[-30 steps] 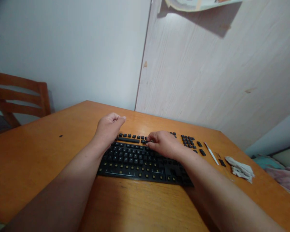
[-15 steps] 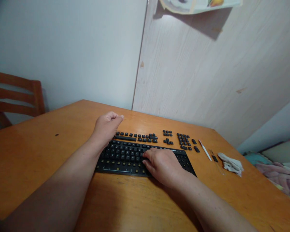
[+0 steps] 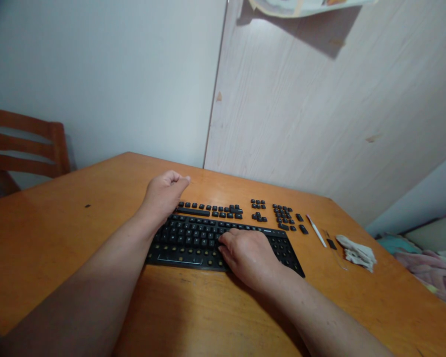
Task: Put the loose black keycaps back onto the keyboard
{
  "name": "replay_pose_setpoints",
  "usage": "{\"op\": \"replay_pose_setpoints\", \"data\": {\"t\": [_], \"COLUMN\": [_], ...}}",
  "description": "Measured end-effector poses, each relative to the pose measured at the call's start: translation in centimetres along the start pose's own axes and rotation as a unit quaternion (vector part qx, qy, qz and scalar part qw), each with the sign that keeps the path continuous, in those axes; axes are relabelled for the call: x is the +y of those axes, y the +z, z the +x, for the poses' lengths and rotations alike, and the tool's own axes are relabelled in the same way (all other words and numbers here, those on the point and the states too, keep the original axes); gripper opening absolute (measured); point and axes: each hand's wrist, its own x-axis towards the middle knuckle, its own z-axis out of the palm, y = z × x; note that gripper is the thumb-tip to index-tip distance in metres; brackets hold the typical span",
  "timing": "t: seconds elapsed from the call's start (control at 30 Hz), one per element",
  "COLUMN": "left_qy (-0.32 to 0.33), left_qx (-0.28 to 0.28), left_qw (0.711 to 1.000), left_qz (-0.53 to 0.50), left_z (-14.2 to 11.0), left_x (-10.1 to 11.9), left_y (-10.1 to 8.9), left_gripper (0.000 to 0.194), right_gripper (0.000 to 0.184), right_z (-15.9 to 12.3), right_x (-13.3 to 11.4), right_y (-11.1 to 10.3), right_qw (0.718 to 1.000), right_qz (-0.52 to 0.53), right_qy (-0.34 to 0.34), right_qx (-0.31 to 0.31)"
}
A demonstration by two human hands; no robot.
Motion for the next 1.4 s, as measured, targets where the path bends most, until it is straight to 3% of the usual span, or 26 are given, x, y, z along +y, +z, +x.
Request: {"op": "replay_pose_setpoints", "data": {"t": [0.33, 0.67, 0.8, 0.93, 1.4], "left_qy": [-0.003, -0.006, -0.005, -0.003, 0.009], "left_qx": [-0.003, -0.007, -0.008, -0.008, -0.015], "left_qw": [1.000, 1.000, 1.000, 1.000, 1.000], "left_qz": [0.012, 0.011, 0.006, 0.005, 0.016], "left_z": [0.0, -0.1, -0.1, -0.2, -0.1], "left_x": [-0.2, 0.0, 0.0, 0.1, -0.2], "left_y": [0.1, 0.0, 0.0, 0.0, 0.3], "left_gripper": [0.030, 0.030, 0.030, 0.029, 0.031], "right_gripper": [0.023, 0.027, 0.053, 0.062, 0.050], "right_z": [-0.1, -0.5, -1.1, -1.3, -0.9], "right_x": [-0.6, -2.0, -2.5, -3.0, -4.0], "right_y": [-0.1, 0.9, 1.0, 0.9, 0.9], "right_qw": [0.999, 0.990, 0.982, 0.980, 0.984], "right_qz": [-0.039, -0.142, -0.183, -0.183, -0.149], "right_qy": [0.009, 0.005, -0.008, 0.005, 0.033], "right_qx": [0.002, 0.004, -0.039, -0.074, -0.092]}}
